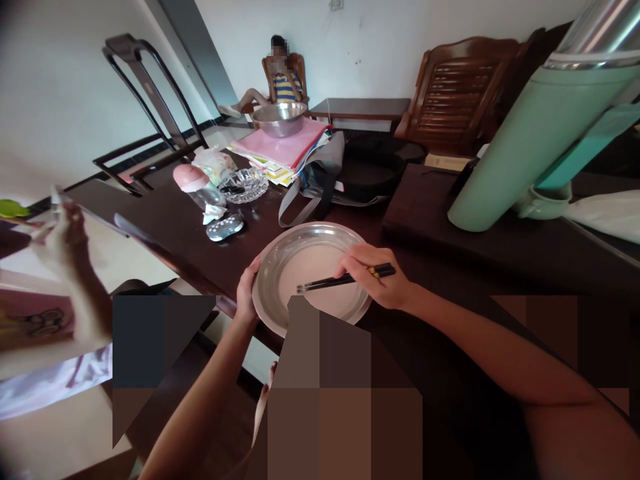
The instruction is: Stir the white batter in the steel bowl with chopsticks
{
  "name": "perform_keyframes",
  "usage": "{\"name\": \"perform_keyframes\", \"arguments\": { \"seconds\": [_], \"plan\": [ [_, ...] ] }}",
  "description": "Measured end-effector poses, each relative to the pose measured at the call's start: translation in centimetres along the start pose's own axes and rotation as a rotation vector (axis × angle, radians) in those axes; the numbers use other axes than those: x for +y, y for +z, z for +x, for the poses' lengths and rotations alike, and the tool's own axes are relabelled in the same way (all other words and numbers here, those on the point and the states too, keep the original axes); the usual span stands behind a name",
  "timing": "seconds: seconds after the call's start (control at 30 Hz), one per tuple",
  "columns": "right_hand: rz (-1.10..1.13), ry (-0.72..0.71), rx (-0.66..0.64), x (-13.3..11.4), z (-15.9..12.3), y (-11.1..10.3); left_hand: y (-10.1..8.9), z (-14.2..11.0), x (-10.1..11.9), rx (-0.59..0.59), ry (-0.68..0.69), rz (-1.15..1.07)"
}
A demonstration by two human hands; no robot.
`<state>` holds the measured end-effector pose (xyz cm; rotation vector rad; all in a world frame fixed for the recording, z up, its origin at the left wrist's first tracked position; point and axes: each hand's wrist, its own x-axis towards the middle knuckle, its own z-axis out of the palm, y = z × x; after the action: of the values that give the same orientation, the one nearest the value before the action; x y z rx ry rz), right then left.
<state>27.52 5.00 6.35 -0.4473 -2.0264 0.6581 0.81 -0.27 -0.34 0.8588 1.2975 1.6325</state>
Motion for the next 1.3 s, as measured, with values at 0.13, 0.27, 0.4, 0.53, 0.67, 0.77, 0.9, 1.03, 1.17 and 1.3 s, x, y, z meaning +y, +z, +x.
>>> {"name": "perform_keyframes", "arguments": {
  "seconds": [0.13, 0.27, 0.4, 0.53, 0.67, 0.77, 0.9, 1.03, 1.17, 1.3],
  "plan": [
    [-0.097, 0.048, 0.021, 0.03, 0.13, -0.06, 0.11, -0.15, 0.15, -0.004, -0.005, 0.002],
    [0.023, 0.067, 0.078, -0.14, 0.10, -0.21, 0.10, -0.03, 0.05, -0.023, -0.006, -0.017],
    [-0.042, 0.053, -0.007, 0.06, 0.01, 0.01, -0.03, 0.12, -0.12, -0.019, 0.025, -0.009],
    [-0.065, 0.080, 0.085, 0.13, -0.01, -0.12, -0.05, 0.05, -0.12, -0.016, 0.015, 0.001],
    [0.019, 0.067, 0.011, -0.15, 0.09, -0.13, 0.06, -0.10, 0.03, -0.019, -0.002, -0.018],
    [-0.068, 0.065, 0.011, -0.18, 0.22, -0.18, 0.10, -0.20, 0.12, -0.003, -0.003, -0.018],
    [-0.007, 0.122, 0.117, -0.28, 0.15, -0.52, -0.06, -0.19, 0.02, 0.013, -0.018, 0.013],
    [0.002, 0.096, 0.022, -0.21, 0.19, -0.33, -0.27, -0.01, -0.24, -0.011, -0.013, 0.013],
    [-0.091, 0.081, 0.077, 0.02, 0.21, -0.25, -0.20, 0.01, -0.18, -0.007, -0.004, 0.006],
    [0.023, 0.084, 0.119, -0.12, -0.01, -0.31, -0.18, 0.01, -0.16, -0.001, 0.004, 0.018]
  ]
}}
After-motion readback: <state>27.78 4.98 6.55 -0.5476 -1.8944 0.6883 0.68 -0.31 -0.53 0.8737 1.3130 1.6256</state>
